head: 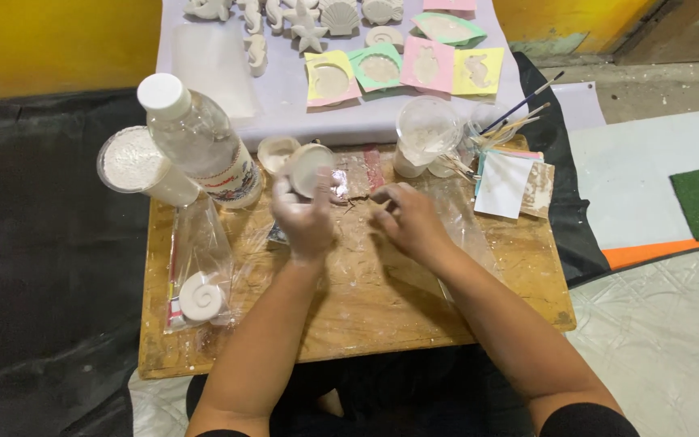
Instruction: Finishing small plaster figurines by brushing off debris and sanding surfaces
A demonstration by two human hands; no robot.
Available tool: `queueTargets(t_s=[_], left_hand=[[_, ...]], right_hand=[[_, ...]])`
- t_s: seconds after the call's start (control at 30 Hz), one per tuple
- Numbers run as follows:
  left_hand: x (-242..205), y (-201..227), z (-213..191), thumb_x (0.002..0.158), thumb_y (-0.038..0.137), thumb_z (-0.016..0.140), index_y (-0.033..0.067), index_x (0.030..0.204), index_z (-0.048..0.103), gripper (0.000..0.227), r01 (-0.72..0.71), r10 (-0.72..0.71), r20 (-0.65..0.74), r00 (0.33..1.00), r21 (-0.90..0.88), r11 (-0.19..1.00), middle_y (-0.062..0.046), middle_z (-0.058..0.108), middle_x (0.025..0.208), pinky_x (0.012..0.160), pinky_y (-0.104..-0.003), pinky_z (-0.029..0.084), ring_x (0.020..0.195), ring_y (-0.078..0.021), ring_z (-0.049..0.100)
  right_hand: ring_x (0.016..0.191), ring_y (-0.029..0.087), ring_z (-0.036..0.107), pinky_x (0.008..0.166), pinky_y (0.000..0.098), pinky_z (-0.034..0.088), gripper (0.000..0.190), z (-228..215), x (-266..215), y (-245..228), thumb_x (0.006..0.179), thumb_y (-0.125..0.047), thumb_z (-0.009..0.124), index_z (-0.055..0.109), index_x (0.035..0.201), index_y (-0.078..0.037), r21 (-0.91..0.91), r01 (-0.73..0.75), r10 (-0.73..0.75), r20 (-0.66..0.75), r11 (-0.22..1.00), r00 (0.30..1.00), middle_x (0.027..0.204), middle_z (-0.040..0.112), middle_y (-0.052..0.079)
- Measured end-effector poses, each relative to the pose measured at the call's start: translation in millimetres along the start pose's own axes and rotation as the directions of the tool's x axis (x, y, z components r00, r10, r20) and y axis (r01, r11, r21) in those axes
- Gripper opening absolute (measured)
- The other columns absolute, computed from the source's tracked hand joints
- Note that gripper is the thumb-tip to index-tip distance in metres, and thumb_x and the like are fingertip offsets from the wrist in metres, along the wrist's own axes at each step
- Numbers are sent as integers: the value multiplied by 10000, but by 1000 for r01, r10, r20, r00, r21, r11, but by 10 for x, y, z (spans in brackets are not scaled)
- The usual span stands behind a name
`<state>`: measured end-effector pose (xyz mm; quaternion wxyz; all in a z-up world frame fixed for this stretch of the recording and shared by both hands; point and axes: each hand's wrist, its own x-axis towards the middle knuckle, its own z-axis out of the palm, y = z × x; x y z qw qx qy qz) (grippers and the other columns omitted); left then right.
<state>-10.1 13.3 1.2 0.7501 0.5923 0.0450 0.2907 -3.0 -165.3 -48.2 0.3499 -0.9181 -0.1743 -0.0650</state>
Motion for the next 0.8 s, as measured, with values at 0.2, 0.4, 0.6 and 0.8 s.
queueTargets(t_s=[0.2,0.4,0.6,0.8], left_hand=[[253,74,-3,947,79,714,28,1194,533,311,-106,74,-294,953,-94,990,-124,709,853,568,-220,622,685,-178,748],[255,116,-26,969,85,684,23,1111,524,223,-14,-18,-176,984,-180,984,-161,718,782,517,-227,618,659,-174,734],[201,130,32,967,78,673,7,1090,535,197,-5,-17,-110,994,-198,980,-140,694,853,521,-241,627,714,-195,743],[197,162,84,985,137,632,61,1074,553,142,208,-206,46,977,-397,894,-174,744,806,506,-273,631,627,-189,746]], right_hand=[[1011,400,699,899,513,549,458,150,429,-642,852,-287,783,681,1237,-60,-36,64,-62,59,997,996,983,708,164],[936,414,685,806,515,580,127,455,496,-475,828,-240,771,726,901,-145,-84,92,-91,8,992,996,943,646,158],[934,356,744,793,479,573,176,169,463,-371,866,-246,727,735,1034,-193,63,-275,279,-63,959,958,898,770,107],[946,341,745,742,409,600,210,-54,344,-622,915,-109,698,777,1109,-131,303,35,126,-497,952,859,989,760,158]])
